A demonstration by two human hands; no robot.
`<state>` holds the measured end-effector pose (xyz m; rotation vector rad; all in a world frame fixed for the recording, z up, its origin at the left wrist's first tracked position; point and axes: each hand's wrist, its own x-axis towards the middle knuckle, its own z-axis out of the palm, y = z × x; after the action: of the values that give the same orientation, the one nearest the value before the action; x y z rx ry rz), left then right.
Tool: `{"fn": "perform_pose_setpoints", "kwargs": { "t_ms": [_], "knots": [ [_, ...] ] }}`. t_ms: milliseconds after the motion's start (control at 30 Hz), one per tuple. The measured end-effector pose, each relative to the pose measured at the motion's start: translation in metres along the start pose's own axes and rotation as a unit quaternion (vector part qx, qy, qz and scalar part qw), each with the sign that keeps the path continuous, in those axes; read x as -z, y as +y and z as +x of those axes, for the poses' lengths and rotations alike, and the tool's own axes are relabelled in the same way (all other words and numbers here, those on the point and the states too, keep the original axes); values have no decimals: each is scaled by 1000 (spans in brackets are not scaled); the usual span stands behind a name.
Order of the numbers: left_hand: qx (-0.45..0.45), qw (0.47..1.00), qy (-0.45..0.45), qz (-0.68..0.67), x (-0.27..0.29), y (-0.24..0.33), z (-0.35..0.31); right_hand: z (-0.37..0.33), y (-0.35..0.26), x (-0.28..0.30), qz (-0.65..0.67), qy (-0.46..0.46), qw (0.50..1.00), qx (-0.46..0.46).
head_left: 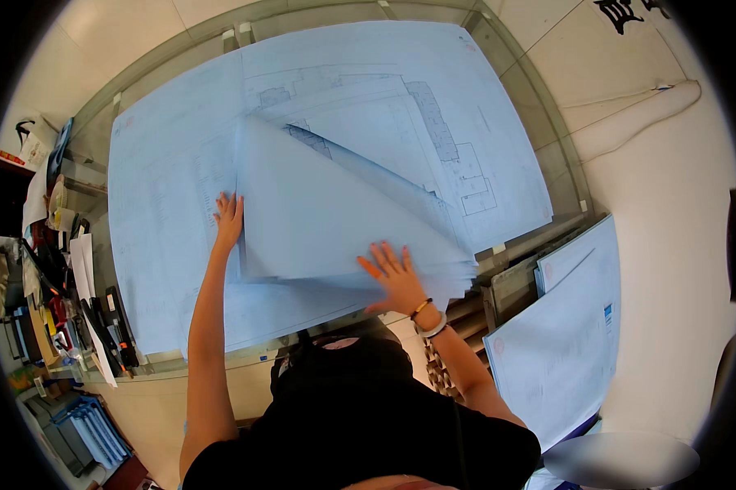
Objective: The person folds large blue blueprint sheets on a glass table. They smooth the paper, use a black handheld tool to press creases, and fold the sheets multiple times to reduce their size. The person handles the sheets by hand throughout the process.
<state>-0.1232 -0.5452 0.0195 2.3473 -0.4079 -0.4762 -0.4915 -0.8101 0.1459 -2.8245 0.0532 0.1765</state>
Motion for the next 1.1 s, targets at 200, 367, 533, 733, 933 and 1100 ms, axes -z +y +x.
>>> {"fn": "perform_pose_setpoints", "kwargs": {
  "t_ms": [200,367,533,733,933,1100],
  "knots": [
    [-5,953,-131,-271,20,72,1,2,24,-47,-74,94,993,-23],
    [93,830,-152,-529,59,124,-10,19,84,17,8,101,994,-37],
    [-7,870,-89,-485,64,120,-26,27,155,63,64,244,955,-158],
    [-48,954,62,-288,54,46,-102,6,134,82,83,479,849,-206],
    [-41,986,124,-102,22,-11,-182,-6,12,5,-27,80,996,-17],
    [-88,991,101,15,9,-19,-215,8,20,-35,-76,86,993,27]
  ]
}}
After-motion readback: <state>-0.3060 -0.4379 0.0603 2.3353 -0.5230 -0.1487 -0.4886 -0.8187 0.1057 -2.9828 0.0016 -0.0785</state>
